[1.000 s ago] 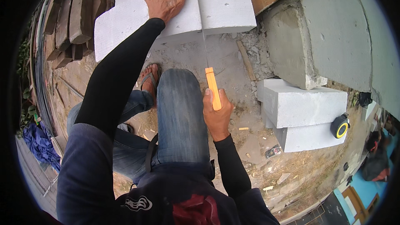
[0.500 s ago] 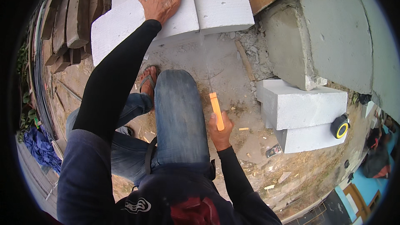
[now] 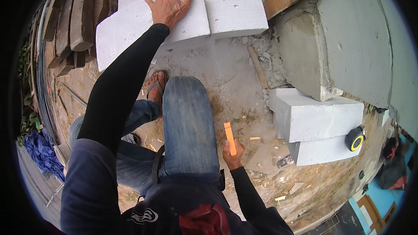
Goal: The person saws a white brick with a hand saw, measures a brick using a tape measure, and then applies mortar from a bucket to a wall before placing a sawed brick section onto the mortar.
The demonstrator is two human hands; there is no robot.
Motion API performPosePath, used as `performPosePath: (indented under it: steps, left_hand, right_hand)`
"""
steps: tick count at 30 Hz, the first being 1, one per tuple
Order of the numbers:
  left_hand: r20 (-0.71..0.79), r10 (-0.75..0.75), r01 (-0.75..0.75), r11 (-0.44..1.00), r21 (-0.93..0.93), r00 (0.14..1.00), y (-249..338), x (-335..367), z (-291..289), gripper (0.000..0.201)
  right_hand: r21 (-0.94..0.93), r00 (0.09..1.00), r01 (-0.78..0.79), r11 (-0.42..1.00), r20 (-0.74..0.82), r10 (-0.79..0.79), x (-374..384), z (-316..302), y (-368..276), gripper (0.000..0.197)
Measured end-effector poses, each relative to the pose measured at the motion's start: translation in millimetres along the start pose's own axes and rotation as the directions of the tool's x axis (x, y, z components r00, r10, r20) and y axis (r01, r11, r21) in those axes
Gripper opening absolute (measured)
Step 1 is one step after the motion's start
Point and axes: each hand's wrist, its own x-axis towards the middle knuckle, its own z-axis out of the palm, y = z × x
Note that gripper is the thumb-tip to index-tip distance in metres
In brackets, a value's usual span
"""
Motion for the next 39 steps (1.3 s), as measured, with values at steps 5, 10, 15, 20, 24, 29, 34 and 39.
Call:
performPosePath:
  steps: [5, 10, 15, 20, 24, 29, 34, 39]
  left_hand:
    - [0.023, -0.025, 0.025, 1.000, 0.014, 0.999, 6, 5, -6, 0.070]
    - [0.052, -0.038, 0.038, 0.999, 0.002, 0.998, -7, -4, -2, 0.069]
    - [0.021, -0.027, 0.027, 0.999, -0.020, 0.999, 11, 5, -11, 0.070]
    - [0.066, -0.045, 0.046, 0.999, -0.011, 0.997, 14, 6, -19, 0.069]
    - [0.135, -0.081, 0.091, 0.993, -0.073, 0.988, 4, -4, -20, 0.068]
    - [0.104, -0.084, 0.091, 0.994, -0.067, 0.991, 23, 1, -29, 0.066]
    - [0.145, -0.086, 0.096, 0.993, -0.069, 0.986, 20, 7, -29, 0.066]
    - [0.109, -0.085, 0.095, 0.992, -0.085, 0.990, 15, -2, -26, 0.065]
  right_hand:
    - [0.065, 1.000, 0.021, 0.998, 0.001, -0.021, 101, 30, -39, 0.033]
    - [0.146, 0.999, -0.032, 0.989, 0.047, 0.026, 135, 34, -73, 0.032]
    - [-0.060, 0.999, 0.014, 0.998, 0.043, -0.011, 5, -3, -16, 0.033]
    - [0.130, 0.996, -0.073, 0.989, 0.065, 0.065, 183, 14, -135, 0.031]
    - [0.130, 0.984, -0.160, 0.979, 0.100, 0.147, 149, 8, -144, 0.031]
    - [-0.042, 0.989, -0.140, 0.989, 0.049, 0.142, 35, -38, -121, 0.028]
    - [0.105, 0.986, -0.146, 0.984, 0.101, 0.135, 209, -1, -182, 0.031]
    - [0.041, 0.976, -0.203, 0.978, 0.091, 0.198, 101, -26, -159, 0.028]
